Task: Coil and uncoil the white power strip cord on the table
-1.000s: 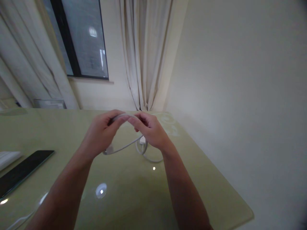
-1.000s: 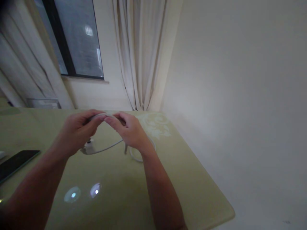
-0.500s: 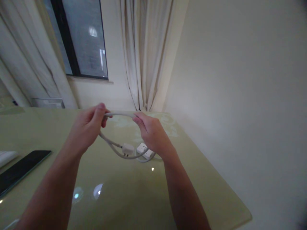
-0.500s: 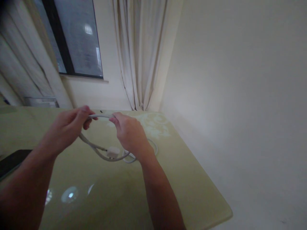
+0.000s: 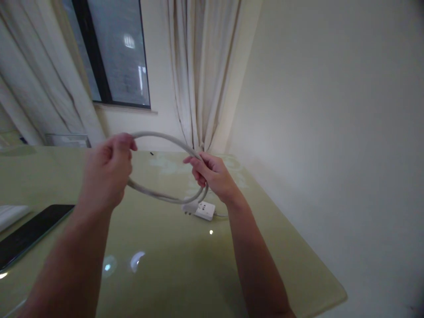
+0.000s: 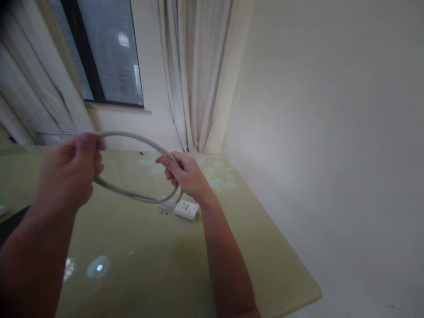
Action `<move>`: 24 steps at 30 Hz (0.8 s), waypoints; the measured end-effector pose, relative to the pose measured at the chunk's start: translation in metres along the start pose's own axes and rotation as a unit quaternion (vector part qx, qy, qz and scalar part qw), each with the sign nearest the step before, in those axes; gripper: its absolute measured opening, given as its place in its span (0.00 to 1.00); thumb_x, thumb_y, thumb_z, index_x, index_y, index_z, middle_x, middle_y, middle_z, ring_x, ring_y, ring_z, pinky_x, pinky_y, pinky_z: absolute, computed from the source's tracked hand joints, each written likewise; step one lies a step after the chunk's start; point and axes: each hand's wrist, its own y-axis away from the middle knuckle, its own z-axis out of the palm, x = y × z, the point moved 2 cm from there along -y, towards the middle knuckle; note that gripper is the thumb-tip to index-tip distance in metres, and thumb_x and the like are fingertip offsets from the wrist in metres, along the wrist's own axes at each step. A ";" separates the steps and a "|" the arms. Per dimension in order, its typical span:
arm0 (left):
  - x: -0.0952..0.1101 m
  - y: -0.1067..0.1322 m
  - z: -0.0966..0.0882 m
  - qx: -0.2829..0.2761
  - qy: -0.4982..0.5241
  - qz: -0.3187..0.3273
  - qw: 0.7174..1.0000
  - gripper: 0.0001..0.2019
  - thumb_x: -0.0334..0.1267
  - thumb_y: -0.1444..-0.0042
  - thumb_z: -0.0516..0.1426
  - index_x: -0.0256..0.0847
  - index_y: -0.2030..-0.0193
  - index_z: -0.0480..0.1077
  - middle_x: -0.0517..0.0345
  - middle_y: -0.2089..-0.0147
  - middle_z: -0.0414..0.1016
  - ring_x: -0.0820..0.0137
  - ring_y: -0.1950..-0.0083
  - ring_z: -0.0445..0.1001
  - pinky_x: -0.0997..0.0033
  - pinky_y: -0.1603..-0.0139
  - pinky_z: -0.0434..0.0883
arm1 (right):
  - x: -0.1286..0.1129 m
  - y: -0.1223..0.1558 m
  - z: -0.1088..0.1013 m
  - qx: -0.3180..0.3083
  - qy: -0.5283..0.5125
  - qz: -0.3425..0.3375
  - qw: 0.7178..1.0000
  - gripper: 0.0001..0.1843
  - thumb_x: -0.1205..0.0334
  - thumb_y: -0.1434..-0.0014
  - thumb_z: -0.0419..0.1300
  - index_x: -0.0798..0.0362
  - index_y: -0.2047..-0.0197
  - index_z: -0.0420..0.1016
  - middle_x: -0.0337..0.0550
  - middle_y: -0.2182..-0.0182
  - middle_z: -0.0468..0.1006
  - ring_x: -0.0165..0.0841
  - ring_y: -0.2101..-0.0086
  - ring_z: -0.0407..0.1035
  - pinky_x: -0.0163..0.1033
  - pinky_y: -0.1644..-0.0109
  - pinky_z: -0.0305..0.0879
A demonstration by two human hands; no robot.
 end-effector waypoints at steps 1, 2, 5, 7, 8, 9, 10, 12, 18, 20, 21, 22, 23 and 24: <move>-0.002 -0.003 -0.006 0.051 0.034 0.000 0.998 0.20 0.55 0.30 0.59 0.42 0.67 0.68 0.69 0.79 0.52 0.77 0.79 0.48 0.66 0.75 0.44 | 0.004 -0.002 0.000 0.006 -0.022 -0.005 1.000 0.24 0.38 0.32 0.62 0.51 0.50 0.80 0.32 0.74 0.69 0.25 0.77 0.59 0.33 0.73 0.60; -0.004 -0.005 -0.010 0.081 0.051 0.004 0.995 0.21 0.55 0.30 0.58 0.42 0.69 0.67 0.69 0.80 0.51 0.78 0.80 0.47 0.67 0.76 0.44 | 0.006 -0.004 0.000 0.017 -0.037 -0.012 0.999 0.24 0.38 0.31 0.61 0.51 0.50 0.81 0.32 0.74 0.68 0.25 0.78 0.58 0.33 0.74 0.60; -0.009 -0.008 -0.013 0.052 0.032 0.006 0.998 0.23 0.58 0.29 0.56 0.42 0.68 0.68 0.68 0.79 0.53 0.77 0.79 0.50 0.68 0.77 0.49 | 0.009 -0.007 0.000 0.055 -0.044 -0.027 0.997 0.24 0.39 0.31 0.61 0.52 0.50 0.82 0.32 0.75 0.66 0.24 0.79 0.55 0.32 0.77 0.55; -0.006 -0.006 -0.013 0.037 -0.039 0.035 0.998 0.24 0.60 0.27 0.51 0.43 0.67 0.70 0.65 0.78 0.58 0.74 0.77 0.57 0.67 0.75 0.55 | 0.005 -0.005 -0.001 0.081 -0.025 -0.035 0.996 0.24 0.40 0.29 0.61 0.53 0.50 0.83 0.31 0.75 0.66 0.24 0.80 0.54 0.33 0.78 0.52; -0.002 -0.004 -0.013 0.035 -0.095 0.059 0.993 0.25 0.59 0.26 0.49 0.44 0.67 0.71 0.63 0.76 0.62 0.72 0.75 0.61 0.66 0.73 0.57 | 0.002 -0.003 -0.001 0.092 -0.005 -0.043 0.995 0.23 0.41 0.29 0.60 0.53 0.50 0.83 0.32 0.75 0.66 0.24 0.80 0.54 0.33 0.77 0.52; 0.003 0.000 -0.011 0.037 -0.159 0.085 0.983 0.25 0.57 0.25 0.47 0.44 0.66 0.72 0.61 0.74 0.66 0.70 0.72 0.64 0.65 0.71 0.59 | -0.003 -0.001 -0.001 0.099 0.021 -0.052 0.993 0.23 0.42 0.28 0.59 0.53 0.51 0.84 0.32 0.75 0.67 0.24 0.79 0.55 0.33 0.76 0.53; 0.009 0.004 -0.008 0.035 -0.226 0.111 0.967 0.24 0.55 0.25 0.46 0.44 0.65 0.73 0.59 0.72 0.69 0.68 0.70 0.67 0.64 0.69 0.61 | -0.008 0.002 0.000 0.100 0.053 -0.063 0.992 0.22 0.44 0.27 0.59 0.53 0.52 0.84 0.33 0.76 0.68 0.24 0.78 0.56 0.33 0.75 0.54; 0.019 0.013 0.002 -0.003 -0.350 0.156 0.924 0.22 0.51 0.25 0.45 0.44 0.61 0.74 0.55 0.67 0.76 0.64 0.66 0.72 0.63 0.64 0.62 | -0.019 0.007 0.004 0.086 0.123 -0.085 0.985 0.19 0.48 0.26 0.59 0.54 0.55 0.85 0.34 0.75 0.70 0.25 0.76 0.60 0.34 0.71 0.56; 0.017 0.030 0.039 -0.119 -0.495 0.176 0.843 0.23 0.52 0.26 0.45 0.44 0.63 0.74 0.50 0.66 0.80 0.59 0.68 0.73 0.63 0.67 0.54 | -0.027 0.012 0.015 0.049 0.173 -0.083 0.980 0.22 0.48 0.25 0.59 0.53 0.65 0.83 0.35 0.76 0.74 0.26 0.74 0.63 0.34 0.69 0.56; 0.015 0.028 0.039 -0.116 -0.434 0.171 0.877 0.23 0.52 0.27 0.47 0.44 0.67 0.73 0.54 0.72 0.75 0.63 0.71 0.71 0.64 0.68 0.55 | -0.022 0.010 0.015 0.052 0.110 -0.061 0.991 0.19 0.47 0.27 0.61 0.53 0.61 0.83 0.35 0.75 0.75 0.25 0.77 0.61 0.34 0.73 0.54; 0.015 0.025 0.037 -0.110 -0.394 0.164 0.897 0.22 0.52 0.28 0.49 0.43 0.69 0.72 0.57 0.75 0.72 0.65 0.73 0.68 0.64 0.68 0.56 | -0.019 0.008 0.014 0.052 0.069 -0.052 0.995 0.18 0.47 0.28 0.62 0.53 0.59 0.83 0.35 0.74 0.76 0.24 0.78 0.59 0.34 0.74 0.54; 0.014 0.023 0.033 -0.096 -0.353 0.152 0.918 0.22 0.53 0.29 0.51 0.43 0.70 0.71 0.60 0.77 0.67 0.67 0.74 0.65 0.65 0.69 0.56 | -0.015 0.006 0.014 0.048 0.028 -0.044 0.997 0.17 0.46 0.29 0.63 0.52 0.56 0.83 0.34 0.74 0.75 0.24 0.79 0.58 0.33 0.75 0.53; 0.014 0.020 0.028 -0.083 -0.311 0.133 0.938 0.22 0.53 0.29 0.52 0.43 0.71 0.71 0.62 0.79 0.62 0.69 0.75 0.62 0.66 0.71 0.55 | -0.013 0.005 0.013 0.041 -0.009 -0.040 0.998 0.17 0.46 0.29 0.64 0.52 0.55 0.82 0.33 0.75 0.74 0.24 0.79 0.57 0.33 0.75 0.53; 0.013 0.016 0.024 -0.066 -0.262 0.107 0.957 0.23 0.54 0.29 0.52 0.43 0.70 0.71 0.64 0.80 0.59 0.70 0.77 0.58 0.66 0.73 0.53 | -0.011 0.003 0.013 0.030 -0.040 -0.039 0.998 0.18 0.46 0.30 0.64 0.52 0.53 0.82 0.32 0.75 0.72 0.24 0.79 0.58 0.33 0.75 0.54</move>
